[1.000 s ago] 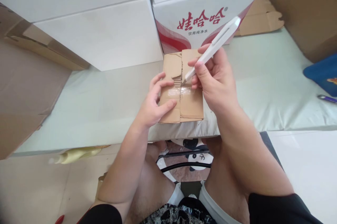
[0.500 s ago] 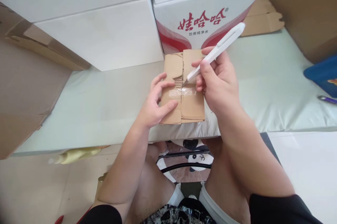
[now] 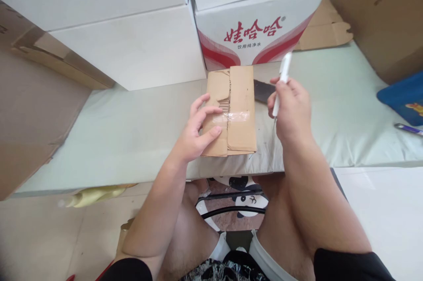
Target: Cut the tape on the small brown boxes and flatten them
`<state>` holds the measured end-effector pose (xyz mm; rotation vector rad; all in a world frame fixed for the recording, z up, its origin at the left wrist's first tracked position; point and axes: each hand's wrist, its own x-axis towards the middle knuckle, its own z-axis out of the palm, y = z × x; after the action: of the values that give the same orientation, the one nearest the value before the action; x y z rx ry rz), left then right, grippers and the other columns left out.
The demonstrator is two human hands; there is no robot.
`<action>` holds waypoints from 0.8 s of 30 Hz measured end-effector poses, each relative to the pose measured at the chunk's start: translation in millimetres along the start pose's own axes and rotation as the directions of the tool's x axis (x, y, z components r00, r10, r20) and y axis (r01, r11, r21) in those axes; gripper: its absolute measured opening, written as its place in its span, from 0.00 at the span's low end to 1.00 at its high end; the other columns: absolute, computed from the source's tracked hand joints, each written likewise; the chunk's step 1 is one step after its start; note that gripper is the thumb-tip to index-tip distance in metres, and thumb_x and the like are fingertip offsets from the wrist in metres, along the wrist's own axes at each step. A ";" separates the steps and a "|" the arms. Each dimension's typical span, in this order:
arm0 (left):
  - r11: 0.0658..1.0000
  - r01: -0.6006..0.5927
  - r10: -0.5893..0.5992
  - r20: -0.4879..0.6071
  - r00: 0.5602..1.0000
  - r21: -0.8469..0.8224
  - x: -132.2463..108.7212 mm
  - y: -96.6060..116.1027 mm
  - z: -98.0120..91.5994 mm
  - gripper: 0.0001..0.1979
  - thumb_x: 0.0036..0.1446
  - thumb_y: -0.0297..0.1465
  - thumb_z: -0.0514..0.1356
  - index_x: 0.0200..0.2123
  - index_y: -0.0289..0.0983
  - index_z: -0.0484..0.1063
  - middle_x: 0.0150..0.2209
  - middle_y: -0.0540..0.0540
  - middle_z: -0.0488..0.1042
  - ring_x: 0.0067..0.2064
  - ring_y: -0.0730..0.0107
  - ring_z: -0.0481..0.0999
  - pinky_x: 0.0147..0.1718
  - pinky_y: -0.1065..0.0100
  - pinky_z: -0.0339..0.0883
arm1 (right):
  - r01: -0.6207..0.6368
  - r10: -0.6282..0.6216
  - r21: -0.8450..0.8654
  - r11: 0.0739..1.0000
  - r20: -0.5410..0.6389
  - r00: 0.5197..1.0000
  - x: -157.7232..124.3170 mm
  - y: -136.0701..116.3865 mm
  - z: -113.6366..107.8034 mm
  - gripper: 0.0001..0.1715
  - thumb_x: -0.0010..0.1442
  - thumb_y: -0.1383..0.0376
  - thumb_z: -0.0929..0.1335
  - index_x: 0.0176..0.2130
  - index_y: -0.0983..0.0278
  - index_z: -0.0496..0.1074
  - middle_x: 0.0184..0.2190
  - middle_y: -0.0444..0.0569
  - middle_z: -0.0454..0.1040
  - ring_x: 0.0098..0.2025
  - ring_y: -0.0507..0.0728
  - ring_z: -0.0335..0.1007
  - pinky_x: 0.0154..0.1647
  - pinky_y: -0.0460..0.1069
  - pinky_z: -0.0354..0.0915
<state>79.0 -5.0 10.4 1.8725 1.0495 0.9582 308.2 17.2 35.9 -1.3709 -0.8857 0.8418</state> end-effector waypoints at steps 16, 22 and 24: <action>0.996 0.027 -0.031 0.052 0.998 0.090 -1.6 1.0 3.3 0.20 0.68 0.43 0.57 0.58 0.48 0.76 0.74 0.43 0.49 0.76 0.46 0.51 0.74 0.42 0.48 | 0.289 0.303 -0.794 0.535 0.499 0.812 14.9 72.6 -21.1 0.21 0.56 0.45 0.72 0.42 0.56 0.79 0.41 0.60 0.84 0.48 0.74 0.79 0.45 0.63 0.72; 0.996 0.010 -0.013 0.033 0.999 0.087 -0.1 -0.9 4.6 0.18 0.67 0.43 0.57 0.56 0.47 0.75 0.73 0.43 0.50 0.77 0.48 0.47 0.75 0.44 0.48 | 0.249 0.316 -0.828 0.502 0.444 0.839 11.6 63.9 -20.3 0.17 0.55 0.49 0.73 0.38 0.56 0.78 0.40 0.60 0.83 0.46 0.73 0.79 0.46 0.64 0.72; 0.999 -0.011 0.009 0.026 1.000 0.051 0.2 -3.0 5.3 0.21 0.67 0.45 0.57 0.60 0.48 0.70 0.73 0.42 0.51 0.77 0.50 0.48 0.75 0.44 0.47 | 0.167 0.289 -0.868 0.468 0.329 0.899 10.4 52.0 -18.1 0.18 0.56 0.48 0.72 0.39 0.58 0.78 0.40 0.61 0.82 0.48 0.74 0.78 0.48 0.66 0.71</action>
<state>82.7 -5.1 5.6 1.9281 1.0591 0.9186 329.7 20.2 -15.8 -2.1785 -1.8257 0.7636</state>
